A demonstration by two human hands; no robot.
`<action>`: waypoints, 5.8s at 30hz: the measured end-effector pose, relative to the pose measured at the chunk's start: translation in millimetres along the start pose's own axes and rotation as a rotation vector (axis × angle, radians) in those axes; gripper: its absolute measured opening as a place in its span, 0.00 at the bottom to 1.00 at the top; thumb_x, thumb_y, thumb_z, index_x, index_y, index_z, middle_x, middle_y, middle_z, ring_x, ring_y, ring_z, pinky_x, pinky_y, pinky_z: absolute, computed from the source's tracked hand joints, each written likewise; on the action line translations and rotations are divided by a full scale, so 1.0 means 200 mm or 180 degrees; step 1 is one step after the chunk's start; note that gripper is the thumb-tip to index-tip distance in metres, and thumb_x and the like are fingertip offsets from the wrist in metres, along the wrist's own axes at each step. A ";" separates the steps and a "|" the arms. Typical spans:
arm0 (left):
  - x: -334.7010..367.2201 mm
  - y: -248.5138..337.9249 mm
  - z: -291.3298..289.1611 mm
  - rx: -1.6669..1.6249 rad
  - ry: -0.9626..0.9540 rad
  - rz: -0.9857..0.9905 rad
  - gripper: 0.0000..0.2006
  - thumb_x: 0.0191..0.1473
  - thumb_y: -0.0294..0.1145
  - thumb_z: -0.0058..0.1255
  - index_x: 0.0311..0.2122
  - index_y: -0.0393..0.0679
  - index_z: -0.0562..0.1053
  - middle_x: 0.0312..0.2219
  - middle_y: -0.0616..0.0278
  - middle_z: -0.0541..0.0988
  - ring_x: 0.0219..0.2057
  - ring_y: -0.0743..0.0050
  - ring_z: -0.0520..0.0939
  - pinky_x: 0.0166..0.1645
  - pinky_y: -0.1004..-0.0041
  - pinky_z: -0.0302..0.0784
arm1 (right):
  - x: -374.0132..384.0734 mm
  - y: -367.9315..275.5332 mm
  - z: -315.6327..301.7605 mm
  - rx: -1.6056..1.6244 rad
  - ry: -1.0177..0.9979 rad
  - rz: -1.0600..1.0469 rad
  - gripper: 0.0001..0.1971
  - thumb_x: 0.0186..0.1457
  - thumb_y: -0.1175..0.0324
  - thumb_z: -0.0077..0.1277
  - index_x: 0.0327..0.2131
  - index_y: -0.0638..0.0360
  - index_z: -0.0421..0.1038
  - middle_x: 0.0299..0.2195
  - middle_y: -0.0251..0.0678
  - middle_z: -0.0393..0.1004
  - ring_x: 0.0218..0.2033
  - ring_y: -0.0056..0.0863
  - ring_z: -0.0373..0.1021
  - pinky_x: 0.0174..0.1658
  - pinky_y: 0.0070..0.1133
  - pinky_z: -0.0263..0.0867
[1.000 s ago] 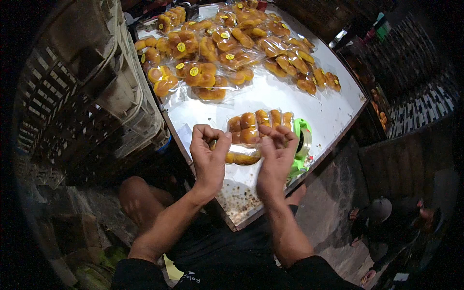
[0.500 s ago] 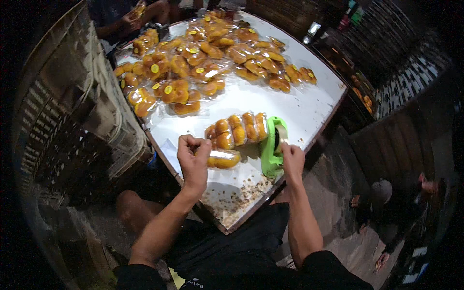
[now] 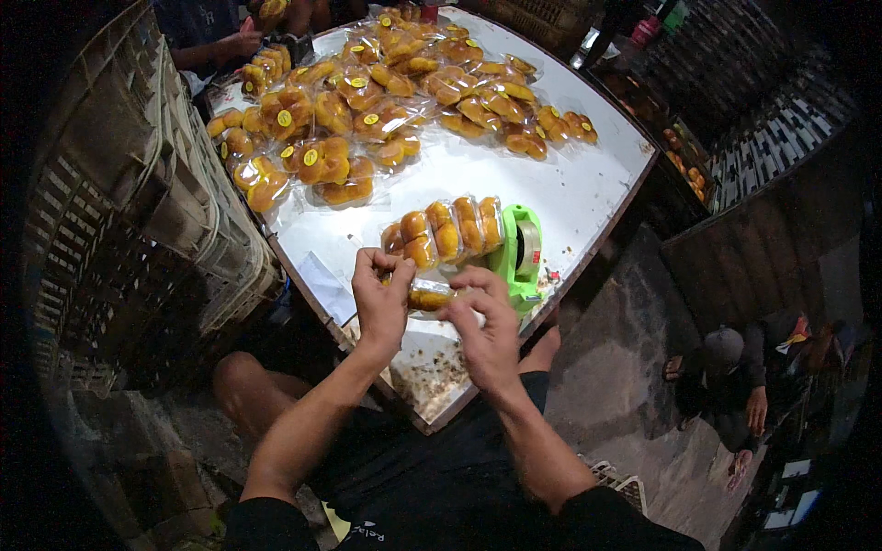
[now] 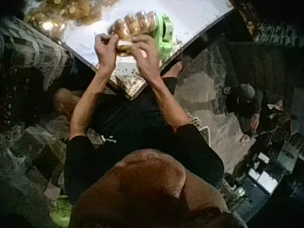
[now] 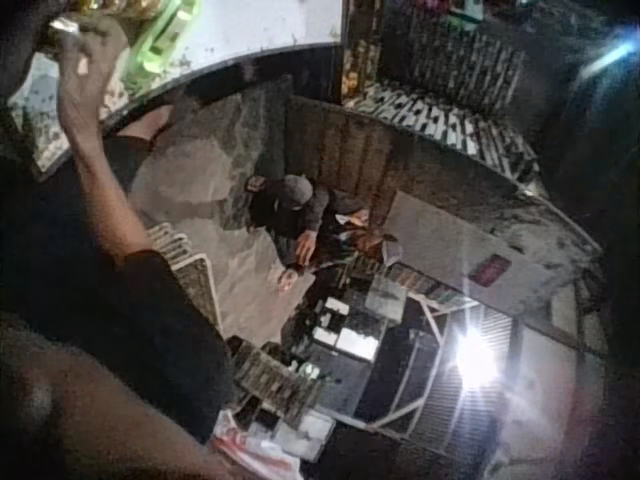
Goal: The person sits at a table and packages small, round bread rolls into clear plastic bags. They use a green tape dispenser to seal the bags and place the finished packages into a yellow plastic crate. The process is repetitive, involving picking up rolls, bagging them, sealing them, and stacking them.
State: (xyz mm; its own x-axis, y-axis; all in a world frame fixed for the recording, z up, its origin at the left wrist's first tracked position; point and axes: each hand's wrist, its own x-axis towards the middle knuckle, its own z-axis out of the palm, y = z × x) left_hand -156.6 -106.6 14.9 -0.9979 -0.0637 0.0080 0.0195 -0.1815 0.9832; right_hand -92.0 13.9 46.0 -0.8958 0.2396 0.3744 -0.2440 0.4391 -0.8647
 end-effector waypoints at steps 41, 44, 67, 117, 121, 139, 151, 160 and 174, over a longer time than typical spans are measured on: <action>0.52 0.12 -0.42 0.0602 0.0224 0.0037 0.26 0.56 0.35 0.53 0.55 0.33 0.60 0.50 0.49 0.69 0.51 0.61 0.71 0.56 0.65 0.66 | 1.27 0.54 0.55 0.1667 -0.0399 0.0778 0.27 0.52 0.70 0.52 0.53 0.61 0.51 0.43 0.43 0.68 0.42 0.29 0.69 0.45 0.24 0.67; 0.50 0.23 -0.41 0.0023 0.0183 -0.0741 0.21 0.63 0.44 0.40 0.50 0.34 0.65 0.44 0.49 0.74 0.46 0.66 0.75 0.49 0.74 0.68 | 0.71 0.11 0.36 0.0897 -0.1604 0.1213 0.34 0.55 0.71 0.50 0.60 0.60 0.42 0.44 0.47 0.67 0.48 0.31 0.67 0.48 0.26 0.67; 0.09 0.33 -0.12 0.0066 0.0114 0.1504 0.10 0.63 0.34 0.42 0.32 0.38 0.68 0.28 0.61 0.76 0.32 0.76 0.76 0.42 0.74 0.71 | 0.25 -0.09 0.11 0.1309 0.0740 -0.0236 0.06 0.60 0.70 0.47 0.35 0.63 0.66 0.41 0.41 0.69 0.43 0.28 0.67 0.50 0.23 0.62; 0.00 0.42 -0.24 0.1977 -0.1022 0.1618 0.06 0.49 0.30 0.58 0.32 0.41 0.76 0.35 0.59 0.75 0.45 0.64 0.72 0.52 0.67 0.67 | 0.19 -0.10 0.09 -0.1042 -0.0089 -0.1413 0.08 0.46 0.79 0.56 0.32 0.61 0.72 0.31 0.36 0.67 0.37 0.37 0.65 0.40 0.25 0.63; -0.03 0.32 -0.17 0.1840 -0.0068 0.1830 0.07 0.51 0.31 0.56 0.26 0.43 0.72 0.35 0.62 0.74 0.43 0.66 0.72 0.51 0.68 0.66 | 0.19 -0.10 0.12 0.0459 -0.0004 -0.0171 0.02 0.52 0.77 0.53 0.29 0.60 0.71 0.36 0.35 0.69 0.38 0.27 0.66 0.44 0.22 0.62; 0.00 0.13 -0.10 0.0054 0.0086 0.0523 0.11 0.52 0.22 0.51 0.32 0.44 0.59 0.26 0.70 0.65 0.29 0.85 0.65 0.37 0.81 0.65 | 0.09 0.60 -0.44 -0.1019 0.0646 0.1753 0.17 0.55 0.60 0.51 0.25 0.69 0.72 0.22 0.40 0.72 0.26 0.24 0.65 0.32 0.25 0.60; 0.00 -0.04 -0.04 0.0612 0.0040 0.0427 0.10 0.52 0.24 0.51 0.30 0.44 0.61 0.26 0.71 0.64 0.30 0.84 0.65 0.37 0.80 0.65 | -0.17 0.21 -0.12 0.0459 -0.0167 0.1572 0.11 0.56 0.66 0.51 0.24 0.62 0.74 0.28 0.36 0.72 0.37 0.28 0.68 0.45 0.23 0.60; -0.07 0.05 -0.06 0.0391 0.0054 0.0417 0.11 0.49 0.21 0.52 0.29 0.42 0.60 0.24 0.68 0.65 0.28 0.81 0.66 0.36 0.77 0.66 | -0.04 0.11 0.15 0.0630 -0.0002 0.0459 0.07 0.55 0.74 0.48 0.38 0.63 0.69 0.36 0.37 0.69 0.39 0.29 0.66 0.45 0.24 0.63; 0.05 0.23 -0.32 -0.1488 -0.1174 -0.0969 0.26 0.50 0.28 0.55 0.54 0.34 0.60 0.45 0.57 0.72 0.47 0.73 0.74 0.54 0.72 0.68 | 0.11 -0.08 0.32 0.1508 -0.0234 0.1378 0.20 0.55 0.74 0.45 0.50 0.63 0.53 0.48 0.42 0.60 0.50 0.29 0.59 0.57 0.26 0.55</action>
State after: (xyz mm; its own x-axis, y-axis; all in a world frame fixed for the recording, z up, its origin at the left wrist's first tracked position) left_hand -161.5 -178.8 49.4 -0.9170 0.3822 -0.1137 -0.3246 -0.5498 0.7696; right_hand -132.6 -43.8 46.8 -0.9690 0.2419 -0.0508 0.0226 -0.1179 -0.9928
